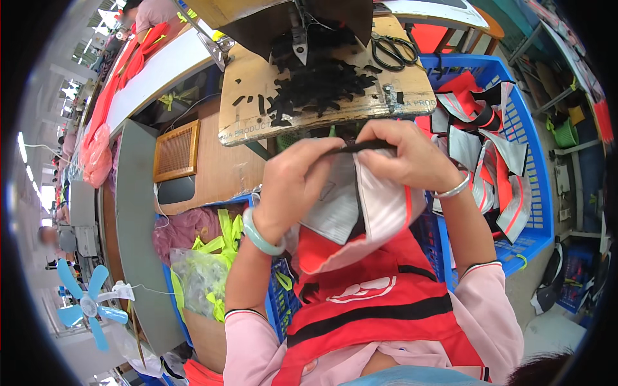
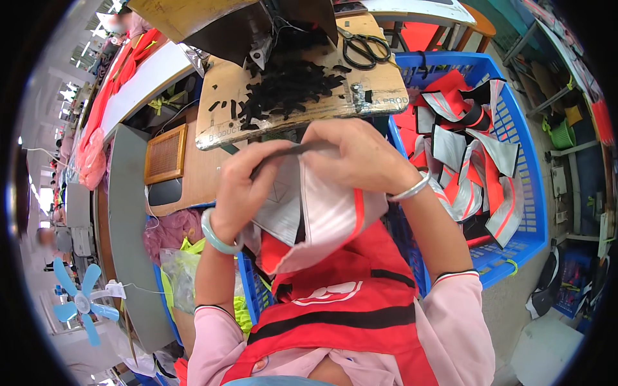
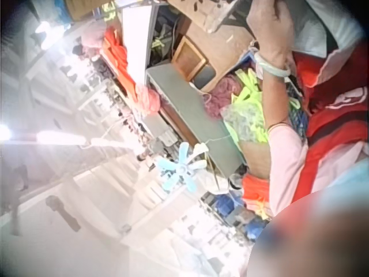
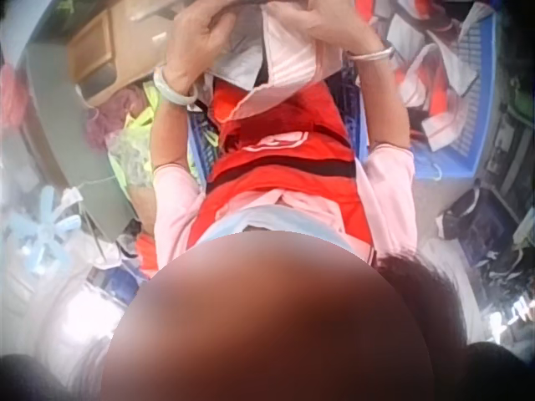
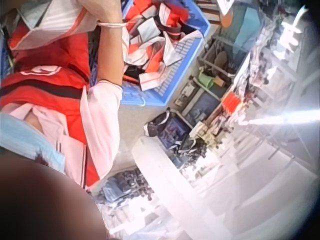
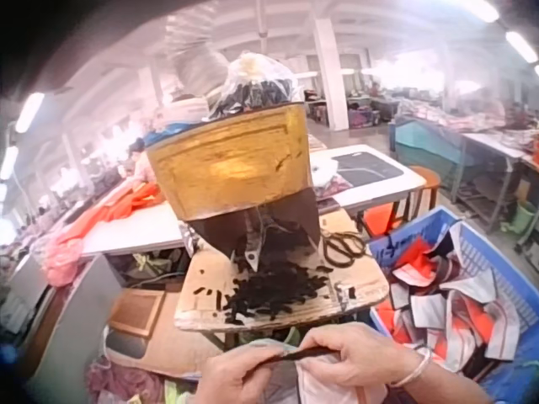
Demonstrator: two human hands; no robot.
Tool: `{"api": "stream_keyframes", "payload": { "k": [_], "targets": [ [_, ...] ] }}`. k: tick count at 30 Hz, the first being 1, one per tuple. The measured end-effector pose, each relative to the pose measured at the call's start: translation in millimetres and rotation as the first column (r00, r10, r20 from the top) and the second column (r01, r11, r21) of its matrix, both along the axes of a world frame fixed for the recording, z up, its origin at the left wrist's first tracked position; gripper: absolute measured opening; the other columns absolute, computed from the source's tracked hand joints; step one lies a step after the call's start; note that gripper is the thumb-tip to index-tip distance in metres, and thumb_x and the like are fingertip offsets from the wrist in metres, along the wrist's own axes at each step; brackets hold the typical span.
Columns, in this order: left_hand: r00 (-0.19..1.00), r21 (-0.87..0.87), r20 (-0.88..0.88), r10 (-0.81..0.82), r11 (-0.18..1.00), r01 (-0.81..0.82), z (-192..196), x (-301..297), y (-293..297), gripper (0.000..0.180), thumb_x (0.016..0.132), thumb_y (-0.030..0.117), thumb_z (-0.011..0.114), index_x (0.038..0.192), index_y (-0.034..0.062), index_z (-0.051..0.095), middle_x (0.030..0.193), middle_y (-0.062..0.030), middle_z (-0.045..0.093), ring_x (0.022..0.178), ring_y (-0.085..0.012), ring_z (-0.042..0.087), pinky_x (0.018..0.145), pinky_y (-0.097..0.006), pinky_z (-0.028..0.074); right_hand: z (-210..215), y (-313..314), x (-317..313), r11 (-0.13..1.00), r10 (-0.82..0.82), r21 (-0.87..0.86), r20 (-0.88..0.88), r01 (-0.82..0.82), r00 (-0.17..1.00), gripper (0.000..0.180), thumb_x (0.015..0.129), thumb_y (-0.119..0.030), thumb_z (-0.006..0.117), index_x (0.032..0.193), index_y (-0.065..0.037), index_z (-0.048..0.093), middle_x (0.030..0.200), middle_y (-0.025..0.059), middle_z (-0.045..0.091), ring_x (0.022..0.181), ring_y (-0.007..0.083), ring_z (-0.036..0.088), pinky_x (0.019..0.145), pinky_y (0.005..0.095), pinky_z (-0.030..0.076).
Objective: The person is sewing safety vests using an industrial sewing machine.
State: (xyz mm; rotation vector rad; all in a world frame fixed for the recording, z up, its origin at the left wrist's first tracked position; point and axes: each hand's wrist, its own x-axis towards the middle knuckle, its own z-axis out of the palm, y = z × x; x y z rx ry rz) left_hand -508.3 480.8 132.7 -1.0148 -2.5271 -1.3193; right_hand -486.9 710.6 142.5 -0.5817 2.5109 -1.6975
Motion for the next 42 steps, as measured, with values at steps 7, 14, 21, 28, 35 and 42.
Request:
{"api": "stream_keyframes", "payload": {
  "k": [7,14,21,28,35,42],
  "targets": [
    [0.984,-0.042,0.168,-0.057,0.997,0.065,9.7,-56.5,-8.7,0.020,0.089,0.009,0.063,0.104,-0.0028,0.067,0.091,-0.0203,0.069,0.077,-0.0340,0.065,0.070,-0.036,0.050,-15.9,-13.5,-46.4,0.988,-0.146,-0.037,0.026,0.147,0.989,0.027,0.084,-0.020,0.064,0.098,0.003,0.066,0.083,0.0148,0.068,0.077,0.0221,0.064,0.074,0.0318,0.050],
    [0.957,-0.234,0.281,0.068,0.972,-0.001,13.0,-101.5,-19.1,0.028,0.093,0.020,0.064,0.105,-0.0054,0.067,0.084,-0.0071,0.069,0.078,-0.0105,0.058,0.072,-0.027,0.047,-29.2,-25.2,-87.6,0.980,-0.133,-0.133,0.108,0.147,0.985,0.024,0.090,-0.020,0.064,0.098,0.002,0.065,0.083,0.0008,0.063,0.077,0.0062,0.054,0.069,0.0237,0.045],
    [0.920,-0.285,0.372,0.121,0.958,-0.011,10.0,-143.8,-16.8,0.036,0.093,0.028,0.065,0.108,-0.0052,0.068,0.087,-0.0045,0.069,0.080,-0.0082,0.058,0.074,-0.026,0.047,-38.8,-27.4,-122.4,0.955,-0.136,-0.232,0.218,0.186,0.966,0.028,0.088,-0.023,0.065,0.098,0.003,0.066,0.083,0.0024,0.064,0.078,0.0093,0.057,0.072,0.0262,0.048],
    [0.876,-0.265,0.454,0.165,0.963,-0.044,2.0,-159.9,-18.1,0.042,0.092,0.033,0.065,0.112,-0.0039,0.068,0.090,-0.0079,0.070,0.083,-0.0127,0.061,0.077,-0.029,0.048,-43.9,-28.7,-139.0,0.951,-0.128,-0.245,0.238,0.187,0.963,0.030,0.087,-0.026,0.065,0.098,0.002,0.066,0.084,0.0023,0.065,0.078,0.0093,0.057,0.073,0.0257,0.047],
    [0.882,-0.135,0.453,0.132,0.988,-0.078,-2.4,-169.4,-22.9,0.048,0.090,0.036,0.067,0.114,-0.0056,0.067,0.097,-0.0112,0.071,0.089,-0.0158,0.064,0.081,-0.030,0.049,-39.4,-29.1,-147.4,0.927,-0.100,-0.331,0.235,0.177,0.967,0.029,0.087,-0.024,0.066,0.099,0.002,0.067,0.085,0.0023,0.065,0.077,0.0084,0.057,0.071,0.0246,0.048],
    [0.884,-0.094,0.456,0.106,0.993,-0.071,-3.2,-174.2,-24.0,0.049,0.090,0.035,0.067,0.115,-0.0076,0.066,0.094,-0.0124,0.071,0.088,-0.0160,0.064,0.080,-0.029,0.050,-32.1,-29.2,-145.8,0.934,-0.147,-0.291,0.216,0.207,0.965,0.028,0.089,-0.025,0.066,0.100,0.000,0.068,0.086,0.0009,0.066,0.081,0.0076,0.057,0.074,0.0225,0.047]
  ]
}}
